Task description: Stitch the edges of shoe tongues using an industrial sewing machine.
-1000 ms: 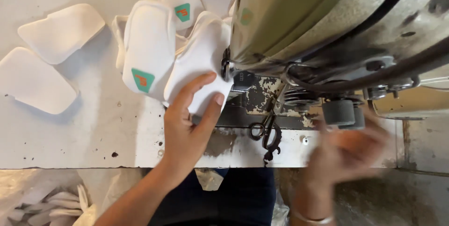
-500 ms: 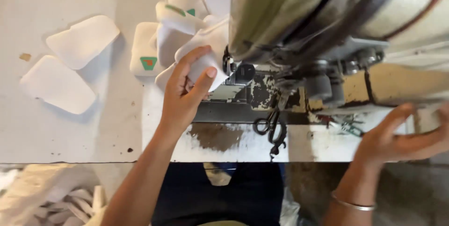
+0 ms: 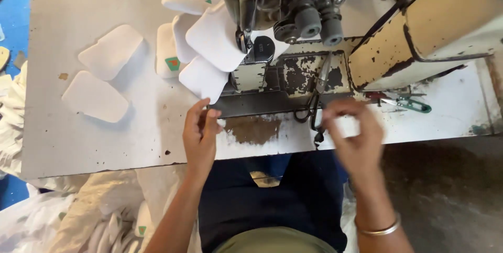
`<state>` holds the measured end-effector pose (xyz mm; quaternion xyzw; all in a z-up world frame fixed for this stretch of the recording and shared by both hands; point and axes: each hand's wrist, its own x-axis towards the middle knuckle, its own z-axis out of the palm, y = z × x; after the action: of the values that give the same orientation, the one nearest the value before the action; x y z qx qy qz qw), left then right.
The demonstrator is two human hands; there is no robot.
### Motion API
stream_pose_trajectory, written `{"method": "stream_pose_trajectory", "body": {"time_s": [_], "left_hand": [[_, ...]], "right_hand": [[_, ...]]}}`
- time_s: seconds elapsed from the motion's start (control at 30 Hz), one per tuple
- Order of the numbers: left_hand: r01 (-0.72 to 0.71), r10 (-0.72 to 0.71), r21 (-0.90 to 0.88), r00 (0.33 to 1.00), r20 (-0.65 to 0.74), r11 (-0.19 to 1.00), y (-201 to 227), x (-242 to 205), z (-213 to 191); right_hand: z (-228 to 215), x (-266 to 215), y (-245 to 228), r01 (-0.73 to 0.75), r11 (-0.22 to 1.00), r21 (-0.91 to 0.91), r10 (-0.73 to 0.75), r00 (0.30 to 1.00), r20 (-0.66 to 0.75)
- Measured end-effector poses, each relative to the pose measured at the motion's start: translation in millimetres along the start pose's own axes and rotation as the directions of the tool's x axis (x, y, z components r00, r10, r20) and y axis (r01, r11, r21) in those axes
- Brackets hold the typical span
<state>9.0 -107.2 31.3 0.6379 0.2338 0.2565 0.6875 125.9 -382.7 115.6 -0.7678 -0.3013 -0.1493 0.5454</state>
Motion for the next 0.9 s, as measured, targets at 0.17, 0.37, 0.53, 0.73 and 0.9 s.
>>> {"method": "stream_pose_trajectory", "body": {"time_s": [0.17,0.37,0.53,0.73,0.9], "left_hand": [[-0.072,0.092,0.185,0.99,-0.103,0.98,-11,-15,-40],[-0.051,0.066,0.136,0.992,-0.108,0.989,-16,-29,-55],[-0.008,0.027,0.177,0.994,-0.105,0.984,-28,-27,-50],[-0.143,0.334,0.562,0.908,-0.253,0.815,-46,36,-107],[-0.02,0.599,0.904,0.755,-0.267,0.427,-45,106,-187]], "right_hand": [[27,-52,-16,-0.123,0.977,-0.175,0.182,0.907,0.379],[37,-77,-24,-0.306,0.942,-0.141,0.333,0.78,0.53],[44,-76,-3,-0.344,0.933,-0.109,0.344,0.757,0.555],[68,-81,44,-0.398,0.915,-0.067,0.377,0.783,0.494],[74,-83,44,-0.4,0.914,-0.065,0.389,0.82,0.42]]}}
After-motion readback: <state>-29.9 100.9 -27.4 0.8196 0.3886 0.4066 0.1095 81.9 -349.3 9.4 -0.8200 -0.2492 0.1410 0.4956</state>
